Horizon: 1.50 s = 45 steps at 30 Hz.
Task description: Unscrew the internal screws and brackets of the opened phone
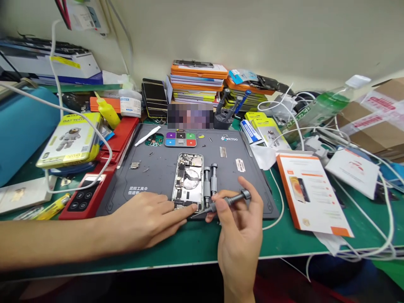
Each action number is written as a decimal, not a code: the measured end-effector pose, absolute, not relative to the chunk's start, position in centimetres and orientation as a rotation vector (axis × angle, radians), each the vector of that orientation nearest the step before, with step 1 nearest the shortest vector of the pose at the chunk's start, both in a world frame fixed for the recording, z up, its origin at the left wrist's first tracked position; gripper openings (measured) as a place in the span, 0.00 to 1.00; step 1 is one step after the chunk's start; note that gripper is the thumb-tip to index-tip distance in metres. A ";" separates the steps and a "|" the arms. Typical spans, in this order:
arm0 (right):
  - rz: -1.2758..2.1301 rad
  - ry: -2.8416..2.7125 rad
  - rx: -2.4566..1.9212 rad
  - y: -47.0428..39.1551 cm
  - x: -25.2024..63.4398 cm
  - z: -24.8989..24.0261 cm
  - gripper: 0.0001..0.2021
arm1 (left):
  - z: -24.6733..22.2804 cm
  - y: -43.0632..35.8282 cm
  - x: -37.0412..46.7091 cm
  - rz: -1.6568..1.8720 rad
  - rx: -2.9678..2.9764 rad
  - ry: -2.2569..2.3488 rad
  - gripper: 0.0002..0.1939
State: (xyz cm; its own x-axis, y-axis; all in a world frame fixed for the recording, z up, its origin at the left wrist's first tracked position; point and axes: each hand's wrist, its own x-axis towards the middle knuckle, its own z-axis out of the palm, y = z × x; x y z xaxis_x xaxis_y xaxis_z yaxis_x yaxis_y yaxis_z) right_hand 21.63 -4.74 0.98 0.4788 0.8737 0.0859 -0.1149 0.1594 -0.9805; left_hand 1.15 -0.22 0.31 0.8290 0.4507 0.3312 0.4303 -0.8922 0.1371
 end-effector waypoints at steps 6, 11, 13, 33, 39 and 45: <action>0.884 -0.821 -1.196 -4.9 21.7 0.8 0.26 | 0.4 -0.1 1.2 0.705 2.939 0.656 0.19; 0.927 -0.848 -1.160 -5.2 21.6 0.6 0.25 | 0.3 -0.1 1.1 0.748 2.938 0.676 0.19; 0.934 -0.867 -1.164 -5.3 21.6 0.5 0.24 | 0.3 0.0 1.2 0.745 2.938 0.678 0.19; 0.890 -0.976 -1.213 -5.5 21.9 -0.1 0.24 | 0.4 -0.1 1.3 0.748 2.961 0.655 0.18; 0.883 -0.958 -1.183 -5.4 22.0 -0.2 0.24 | 0.2 -0.1 1.3 0.750 2.972 0.651 0.17; 0.873 -0.941 -1.155 -5.3 21.7 0.0 0.23 | 0.2 -0.2 1.2 0.728 2.976 0.649 0.18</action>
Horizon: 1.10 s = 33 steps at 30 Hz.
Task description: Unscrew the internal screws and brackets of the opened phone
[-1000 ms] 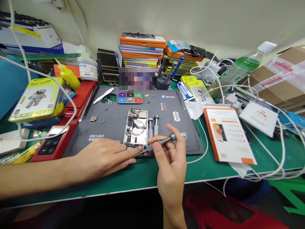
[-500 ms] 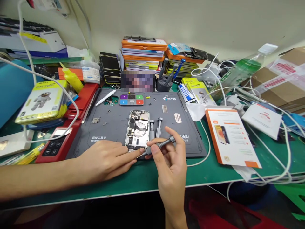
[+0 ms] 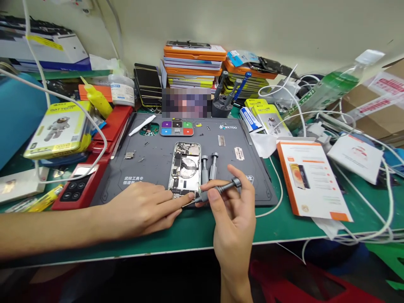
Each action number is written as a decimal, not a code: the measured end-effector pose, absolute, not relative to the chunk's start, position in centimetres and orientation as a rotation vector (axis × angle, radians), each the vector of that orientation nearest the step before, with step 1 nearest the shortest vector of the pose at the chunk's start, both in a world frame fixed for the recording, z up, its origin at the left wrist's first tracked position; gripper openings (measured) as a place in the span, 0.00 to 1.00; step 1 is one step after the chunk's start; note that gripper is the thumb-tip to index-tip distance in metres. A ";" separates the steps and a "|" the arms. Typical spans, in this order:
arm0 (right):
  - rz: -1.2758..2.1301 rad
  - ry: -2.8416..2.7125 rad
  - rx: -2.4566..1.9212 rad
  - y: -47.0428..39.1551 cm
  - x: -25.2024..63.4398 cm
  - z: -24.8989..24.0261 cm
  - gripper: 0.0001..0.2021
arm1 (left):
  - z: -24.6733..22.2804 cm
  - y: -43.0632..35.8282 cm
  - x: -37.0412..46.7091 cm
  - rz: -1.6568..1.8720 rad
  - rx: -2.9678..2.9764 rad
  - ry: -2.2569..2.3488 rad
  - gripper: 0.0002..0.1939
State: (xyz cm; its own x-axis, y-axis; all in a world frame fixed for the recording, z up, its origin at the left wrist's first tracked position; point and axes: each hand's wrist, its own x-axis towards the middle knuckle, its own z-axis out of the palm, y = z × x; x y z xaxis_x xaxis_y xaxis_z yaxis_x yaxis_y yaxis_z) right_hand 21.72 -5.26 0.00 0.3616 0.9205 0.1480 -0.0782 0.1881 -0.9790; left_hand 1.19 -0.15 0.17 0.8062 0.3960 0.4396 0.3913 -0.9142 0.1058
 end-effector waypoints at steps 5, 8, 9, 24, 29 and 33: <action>0.873 -0.911 -1.148 -5.3 21.7 0.2 0.23 | 0.2 -0.1 1.1 0.699 2.984 0.626 0.18; 0.882 -0.929 -1.166 -5.3 21.7 0.1 0.23 | 0.1 -0.1 1.1 0.717 2.987 0.628 0.18; 0.881 -0.936 -1.172 -5.3 21.7 0.1 0.23 | 0.1 -0.1 1.1 0.724 2.990 0.629 0.18; 0.869 -0.970 -1.203 -5.2 21.6 0.2 0.23 | 0.1 -0.2 1.2 0.735 3.001 0.631 0.17; 0.861 -0.988 -1.206 -5.3 21.6 0.2 0.23 | 0.1 -0.2 1.2 0.714 2.995 0.636 0.16; 0.869 -0.980 -1.200 -5.3 21.5 0.3 0.22 | 0.2 -0.1 1.2 0.711 2.991 0.631 0.17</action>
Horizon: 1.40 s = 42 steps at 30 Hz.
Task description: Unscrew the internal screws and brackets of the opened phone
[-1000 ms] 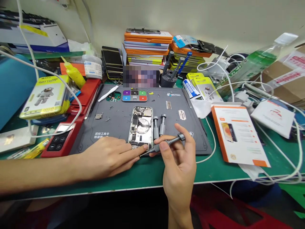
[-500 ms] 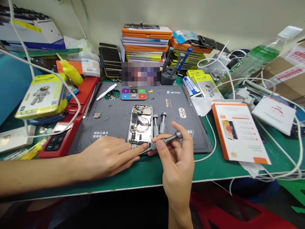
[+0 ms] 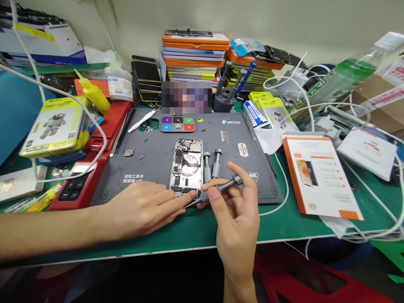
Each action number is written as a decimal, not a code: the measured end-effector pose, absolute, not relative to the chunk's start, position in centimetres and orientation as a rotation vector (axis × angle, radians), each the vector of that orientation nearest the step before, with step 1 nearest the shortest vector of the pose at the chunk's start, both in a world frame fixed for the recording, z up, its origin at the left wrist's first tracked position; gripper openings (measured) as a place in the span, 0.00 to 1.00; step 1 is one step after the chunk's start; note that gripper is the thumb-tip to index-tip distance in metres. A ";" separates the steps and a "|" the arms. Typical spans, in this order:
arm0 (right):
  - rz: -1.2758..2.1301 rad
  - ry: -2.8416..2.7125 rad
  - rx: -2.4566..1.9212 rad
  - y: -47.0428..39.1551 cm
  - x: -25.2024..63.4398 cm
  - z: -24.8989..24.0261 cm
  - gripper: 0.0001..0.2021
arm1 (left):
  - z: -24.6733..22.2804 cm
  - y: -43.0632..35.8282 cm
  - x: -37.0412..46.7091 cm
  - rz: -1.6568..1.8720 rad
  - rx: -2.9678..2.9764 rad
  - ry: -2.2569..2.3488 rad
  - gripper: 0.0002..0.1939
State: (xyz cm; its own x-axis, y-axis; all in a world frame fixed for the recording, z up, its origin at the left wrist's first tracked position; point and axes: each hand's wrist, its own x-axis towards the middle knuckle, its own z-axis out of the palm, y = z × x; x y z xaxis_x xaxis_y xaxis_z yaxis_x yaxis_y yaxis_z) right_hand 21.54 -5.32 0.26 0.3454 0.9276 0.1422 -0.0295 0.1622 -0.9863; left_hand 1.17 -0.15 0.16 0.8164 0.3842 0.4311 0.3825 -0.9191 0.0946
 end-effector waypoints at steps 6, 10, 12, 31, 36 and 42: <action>0.865 -0.968 -1.206 -5.4 21.6 0.3 0.23 | 0.2 -0.2 1.2 0.717 2.991 0.635 0.16; 0.872 -0.954 -1.207 -5.4 21.5 0.4 0.23 | 0.2 -0.2 1.2 0.720 2.994 0.635 0.16; 0.864 -0.962 -1.208 -5.3 21.5 0.3 0.23 | 0.2 -0.1 1.2 0.722 2.999 0.638 0.16; 0.856 -0.936 -1.184 -5.2 21.6 0.3 0.22 | 0.1 -0.2 1.3 0.739 3.021 0.634 0.15; 0.660 -0.877 -1.170 -5.0 20.8 1.3 0.22 | -0.1 -0.3 1.4 0.757 3.006 0.639 0.15; 0.265 -1.151 -1.146 -4.0 18.6 1.8 0.32 | -0.1 -0.2 1.2 0.664 3.041 0.583 0.18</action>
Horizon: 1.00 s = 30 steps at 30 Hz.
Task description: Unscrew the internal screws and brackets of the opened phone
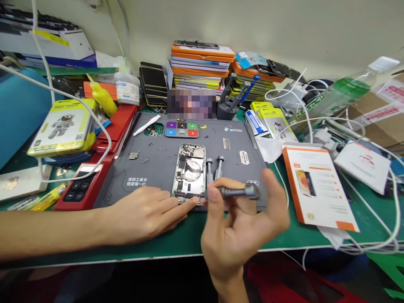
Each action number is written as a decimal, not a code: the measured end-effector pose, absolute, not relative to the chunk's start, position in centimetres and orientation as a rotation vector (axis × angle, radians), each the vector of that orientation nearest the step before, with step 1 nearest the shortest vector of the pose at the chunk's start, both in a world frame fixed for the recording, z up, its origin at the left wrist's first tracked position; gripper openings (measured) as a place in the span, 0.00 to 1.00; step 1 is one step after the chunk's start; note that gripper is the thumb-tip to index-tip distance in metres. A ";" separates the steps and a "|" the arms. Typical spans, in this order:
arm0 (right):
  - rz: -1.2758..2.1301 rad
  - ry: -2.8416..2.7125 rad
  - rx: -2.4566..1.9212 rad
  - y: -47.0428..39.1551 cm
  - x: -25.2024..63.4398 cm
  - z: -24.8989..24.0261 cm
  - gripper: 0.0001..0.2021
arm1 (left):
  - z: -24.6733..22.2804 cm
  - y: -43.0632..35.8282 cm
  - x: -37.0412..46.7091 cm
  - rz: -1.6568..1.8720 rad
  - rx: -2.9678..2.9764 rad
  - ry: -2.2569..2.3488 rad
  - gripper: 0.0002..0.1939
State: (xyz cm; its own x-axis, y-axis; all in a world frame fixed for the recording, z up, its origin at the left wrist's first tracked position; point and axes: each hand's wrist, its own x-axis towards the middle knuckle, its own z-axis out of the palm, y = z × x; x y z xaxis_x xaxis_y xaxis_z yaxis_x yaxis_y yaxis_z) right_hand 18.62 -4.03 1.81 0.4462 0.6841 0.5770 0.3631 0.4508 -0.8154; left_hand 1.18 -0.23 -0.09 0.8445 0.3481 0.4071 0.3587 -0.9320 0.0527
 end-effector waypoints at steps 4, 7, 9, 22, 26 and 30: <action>0.092 -1.492 -1.125 -3.4 18.7 0.5 0.35 | 0.3 -0.1 1.2 -0.552 -3.136 -0.636 0.16; 0.076 -1.580 -1.150 -3.1 19.0 0.0 0.38 | 0.5 -0.1 1.2 -0.553 -3.179 -0.682 0.15; 0.094 -1.587 -1.156 -3.1 19.0 -0.1 0.38 | 0.6 -0.1 1.3 -0.554 -3.198 -0.697 0.14; 0.105 -1.615 -1.235 -3.3 18.9 -0.3 0.39 | 0.5 -0.2 1.3 -0.560 -3.167 -0.677 0.15; -0.082 -1.689 -1.198 -3.2 19.3 -0.7 0.42 | 0.4 -0.2 1.2 -0.571 -3.151 -0.676 0.17; -0.250 -1.722 -1.107 -3.2 19.6 -0.6 0.35 | 0.3 -0.4 1.2 -0.580 -3.141 -0.680 0.19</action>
